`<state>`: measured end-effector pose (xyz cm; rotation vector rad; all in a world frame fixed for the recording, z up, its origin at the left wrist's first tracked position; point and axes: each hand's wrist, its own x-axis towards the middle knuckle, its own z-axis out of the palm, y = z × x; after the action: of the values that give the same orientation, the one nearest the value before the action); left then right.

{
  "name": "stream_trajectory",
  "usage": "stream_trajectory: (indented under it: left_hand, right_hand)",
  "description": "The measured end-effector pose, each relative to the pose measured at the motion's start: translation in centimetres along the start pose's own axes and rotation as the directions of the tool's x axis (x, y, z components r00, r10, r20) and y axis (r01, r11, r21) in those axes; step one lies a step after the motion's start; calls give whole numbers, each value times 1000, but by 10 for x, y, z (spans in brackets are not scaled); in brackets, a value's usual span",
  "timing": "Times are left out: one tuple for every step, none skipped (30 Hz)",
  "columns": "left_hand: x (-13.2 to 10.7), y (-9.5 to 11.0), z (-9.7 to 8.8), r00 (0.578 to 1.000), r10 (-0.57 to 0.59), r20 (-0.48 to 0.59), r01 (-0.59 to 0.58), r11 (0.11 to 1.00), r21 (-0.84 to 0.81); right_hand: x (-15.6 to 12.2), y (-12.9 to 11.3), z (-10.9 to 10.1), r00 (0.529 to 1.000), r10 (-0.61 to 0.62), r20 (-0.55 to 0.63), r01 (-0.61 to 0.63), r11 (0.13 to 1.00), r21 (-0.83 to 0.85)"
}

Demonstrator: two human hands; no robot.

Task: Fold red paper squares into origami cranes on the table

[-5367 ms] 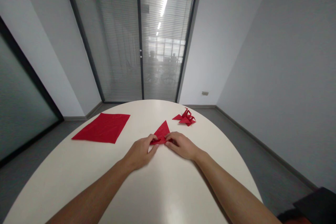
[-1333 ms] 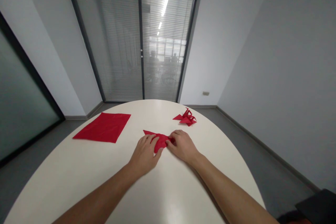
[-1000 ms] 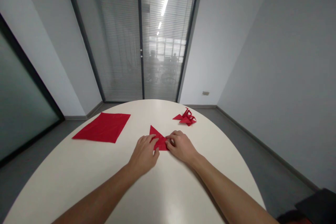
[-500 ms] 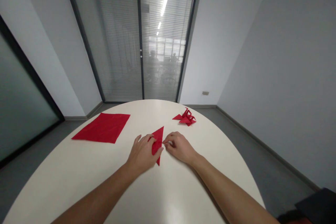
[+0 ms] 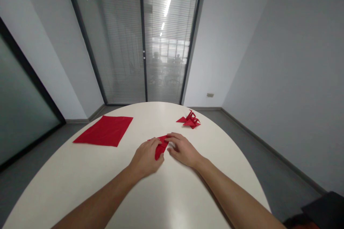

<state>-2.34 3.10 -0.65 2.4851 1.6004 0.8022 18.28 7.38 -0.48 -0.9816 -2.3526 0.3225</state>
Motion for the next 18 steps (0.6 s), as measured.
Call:
stream_trajectory:
  left_hand:
    - [0, 1, -1, 1000, 1, 2, -1, 1000, -8]
    - [0, 1, -2, 1000, 1, 5, -1, 1000, -15]
    - [0, 2, -3, 1000, -2, 7, 2, 1000, -21]
    - [0, 2, -4, 1000, -6, 9, 6, 1000, -28]
    - [0, 3, -4, 1000, -9, 13, 10, 999, -36]
    - [0, 3, -5, 1000, -13, 16, 14, 999, -44]
    - [0, 3, -5, 1000, -17, 17, 18, 999, -52]
    - [0, 3, -5, 1000, -20, 17, 21, 998, -60]
    - [0, 3, -5, 1000, -23, 17, 24, 997, -68]
    - [0, 3, -5, 1000, -25, 18, 26, 997, -76]
    - [0, 3, -5, 999, -27, 19, 28, 996, -85]
    - [0, 3, -5, 999, -26, 20, 28, 995, -93]
    - [0, 3, -5, 999, -22, 24, 24, 995, -101]
    - [0, 3, -5, 1000, -15, 28, 18, 994, -108]
    - [0, 4, -6, 1000, -6, 31, 10, 993, -114]
    - [0, 4, -7, 999, 3, 33, 1, 993, -118]
    - [0, 4, -7, 999, 12, 34, -8, 993, -120]
    - [0, 5, -8, 999, 19, 33, -15, 992, -121]
  right_hand:
    - [0, 0, 0, 1000, -2, 1, 2, 1000, -2]
    - [0, 0, 0, 1000, -4, 3, 4, 1000, -2]
    - [0, 0, 0, 1000, -7, 6, 7, 1000, 1]
    - [0, 0, -1, 1000, -11, 9, 11, 1000, 5]
    - [0, -1, -1, 1000, -16, 11, 16, 1000, 11]
    - [1, -2, -2, 1000, -21, 13, 21, 1000, 15]
    - [1, -3, -2, 1000, -26, 12, 26, 1000, 18]
    - [1, -3, -3, 1000, -29, 11, 29, 999, 18]
    - [2, -4, -4, 1000, -30, 8, 30, 999, 16]
    - [2, -5, -4, 1000, -29, 6, 29, 999, 13]
    - [2, -5, -4, 1000, -27, 5, 27, 1000, 10]
    - [3, -6, -5, 1000, -27, 6, 27, 1000, 7]
    - [3, -6, -5, 1000, -28, 7, 28, 1000, 4]
    - [3, -7, -5, 999, -31, 9, 31, 1000, 1]
    - [4, -7, -6, 999, -32, 9, 32, 999, -2]
    - [4, -8, -6, 999, -33, 10, 33, 999, -5]
    - [5, -8, -7, 999, -33, 10, 33, 999, -6]
    - [5, -9, -8, 999, -32, 9, 32, 999, -6]
